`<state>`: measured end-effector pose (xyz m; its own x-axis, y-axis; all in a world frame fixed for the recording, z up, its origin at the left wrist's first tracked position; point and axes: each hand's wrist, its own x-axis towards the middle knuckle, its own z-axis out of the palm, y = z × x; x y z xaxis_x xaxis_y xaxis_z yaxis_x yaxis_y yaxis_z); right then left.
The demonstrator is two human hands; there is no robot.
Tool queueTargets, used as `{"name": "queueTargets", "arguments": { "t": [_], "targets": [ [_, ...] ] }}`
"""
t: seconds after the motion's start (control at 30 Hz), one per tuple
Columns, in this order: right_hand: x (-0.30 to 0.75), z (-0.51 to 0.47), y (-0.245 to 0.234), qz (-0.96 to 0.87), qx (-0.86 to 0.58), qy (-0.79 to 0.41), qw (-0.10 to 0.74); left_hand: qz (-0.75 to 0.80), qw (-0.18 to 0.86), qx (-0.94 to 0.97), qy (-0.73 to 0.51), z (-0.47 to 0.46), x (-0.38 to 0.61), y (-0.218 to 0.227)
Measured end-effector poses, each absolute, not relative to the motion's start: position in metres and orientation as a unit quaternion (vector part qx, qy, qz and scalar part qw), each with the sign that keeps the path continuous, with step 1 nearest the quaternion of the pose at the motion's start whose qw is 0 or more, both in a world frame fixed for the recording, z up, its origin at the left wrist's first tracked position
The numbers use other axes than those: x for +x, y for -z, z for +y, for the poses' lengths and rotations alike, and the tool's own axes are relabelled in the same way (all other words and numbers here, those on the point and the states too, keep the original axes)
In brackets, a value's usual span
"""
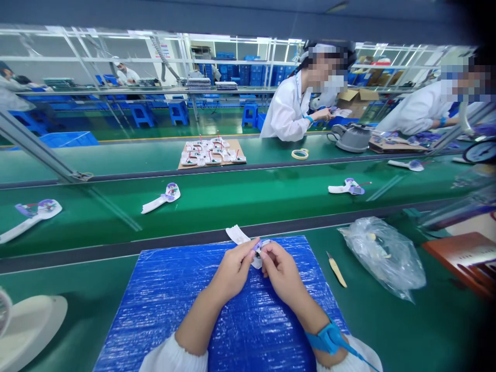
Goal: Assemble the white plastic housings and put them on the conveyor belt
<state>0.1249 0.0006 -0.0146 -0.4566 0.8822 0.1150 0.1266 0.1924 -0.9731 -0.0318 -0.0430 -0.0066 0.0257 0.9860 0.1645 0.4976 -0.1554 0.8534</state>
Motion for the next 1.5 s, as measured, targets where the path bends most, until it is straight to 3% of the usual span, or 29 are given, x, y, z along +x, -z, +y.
{"name": "queueTargets", "arguments": {
  "t": [0.5, 0.67, 0.77, 0.87, 1.2, 1.37, 1.5],
  "targets": [
    [0.115, -0.003, 0.022, -0.601, -0.392, -0.562, 0.411, 0.571, 0.248, 0.671, -0.403, -0.043, -0.022, 0.010],
    [0.117, 0.008, 0.015, -0.540, -0.449, -0.490, 0.517, 0.640, 0.188, 0.573, -0.476, -0.020, -0.030, -0.005],
    [0.125, 0.017, 0.018, -0.460, -0.486, -0.480, 0.567, 0.696, 0.094, 0.504, -0.503, 0.022, -0.054, -0.027],
    [0.130, 0.025, 0.025, -0.399, -0.489, -0.514, 0.581, 0.734, 0.010, 0.485, -0.476, 0.072, -0.081, -0.045],
    [0.130, 0.038, 0.024, -0.260, -0.465, -0.570, 0.625, 0.768, -0.039, 0.508, -0.387, 0.135, -0.054, -0.018],
    [0.132, 0.042, 0.024, -0.185, -0.463, -0.568, 0.655, 0.630, 0.048, 0.727, -0.267, 0.178, 0.040, -0.006],
    [0.135, 0.042, 0.024, -0.138, -0.458, -0.572, 0.666, 0.595, 0.096, 0.777, -0.182, 0.222, 0.106, 0.002]
  ]
}}
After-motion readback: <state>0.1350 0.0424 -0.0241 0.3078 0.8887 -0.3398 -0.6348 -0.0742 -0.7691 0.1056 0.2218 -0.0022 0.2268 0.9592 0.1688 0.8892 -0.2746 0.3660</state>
